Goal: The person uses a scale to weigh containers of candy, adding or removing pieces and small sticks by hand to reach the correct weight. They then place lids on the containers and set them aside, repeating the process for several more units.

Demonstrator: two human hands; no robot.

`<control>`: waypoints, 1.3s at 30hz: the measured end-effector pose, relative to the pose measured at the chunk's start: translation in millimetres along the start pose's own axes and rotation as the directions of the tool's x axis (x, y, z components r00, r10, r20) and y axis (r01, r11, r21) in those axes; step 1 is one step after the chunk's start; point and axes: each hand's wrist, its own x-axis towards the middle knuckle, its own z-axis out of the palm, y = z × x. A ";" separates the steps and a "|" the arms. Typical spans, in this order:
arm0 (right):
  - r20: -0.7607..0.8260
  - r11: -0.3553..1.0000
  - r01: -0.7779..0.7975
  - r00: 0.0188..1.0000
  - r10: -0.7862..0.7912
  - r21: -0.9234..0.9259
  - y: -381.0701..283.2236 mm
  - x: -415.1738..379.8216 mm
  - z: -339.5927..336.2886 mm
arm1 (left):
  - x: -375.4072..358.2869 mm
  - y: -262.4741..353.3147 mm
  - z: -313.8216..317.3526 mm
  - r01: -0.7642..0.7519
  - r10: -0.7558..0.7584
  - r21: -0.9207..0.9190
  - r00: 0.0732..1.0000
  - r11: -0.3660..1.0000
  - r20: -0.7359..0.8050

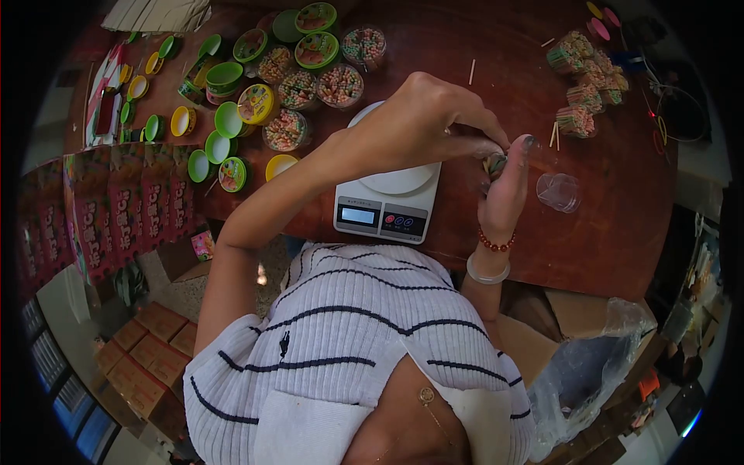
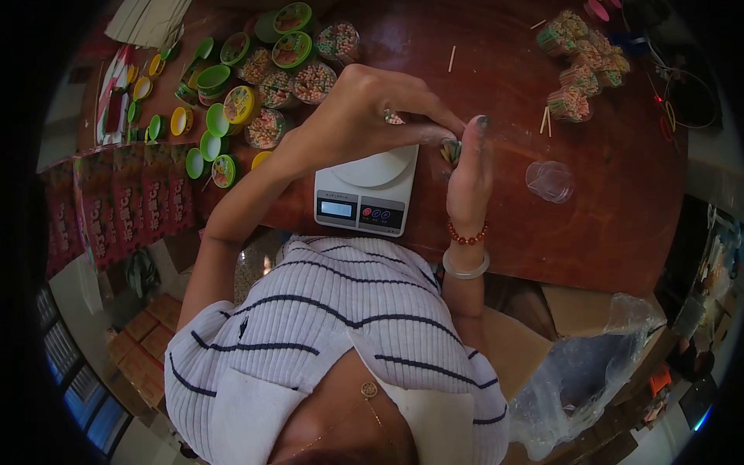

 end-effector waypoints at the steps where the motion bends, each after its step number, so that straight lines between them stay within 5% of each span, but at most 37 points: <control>1: -0.013 1.000 -0.010 1.000 0.010 -0.006 -0.6 0.2 1.1 | -0.3 -0.7 0.5 0.004 -0.004 0.001 1.000 1.000 -0.006; 12: 0.078 1.000 0.028 0.997 -0.027 -0.013 -4.4 1.9 5.0 | 1.4 2.2 -13.2 0.059 -0.059 0.042 0.998 0.997 -0.005; 14: 0.291 0.989 0.130 0.951 -0.106 -0.064 -11.5 3.2 0.4 | -1.3 -3.3 -23.7 0.080 -0.079 0.001 0.987 0.997 -0.143; 17: 0.249 0.996 0.078 0.966 -0.066 -0.038 -9.7 3.0 -8.7 | -10.4 10.0 -46.4 0.193 -0.139 0.247 0.965 0.950 -0.221; 20: 0.226 0.996 0.068 0.971 -0.078 0.051 -2.0 9.1 -15.1 | -24.1 0.1 -42.9 0.150 -0.094 0.388 0.983 0.909 -0.159; 27: 0.219 0.994 0.085 0.971 -0.099 0.074 -2.9 7.9 -18.4 | -29.5 -11.6 -22.9 0.154 -0.078 0.382 0.975 0.911 -0.207; 33: 0.208 0.994 0.082 0.973 -0.095 0.069 0.7 6.7 -22.8 | -34.3 -14.4 -15.4 0.143 -0.135 0.484 0.989 0.863 -0.052; 39: 0.165 0.993 0.073 0.983 -0.087 0.089 5.1 7.2 -27.9 | -34.9 -4.3 -39.3 0.182 -0.058 0.488 0.964 0.854 -0.258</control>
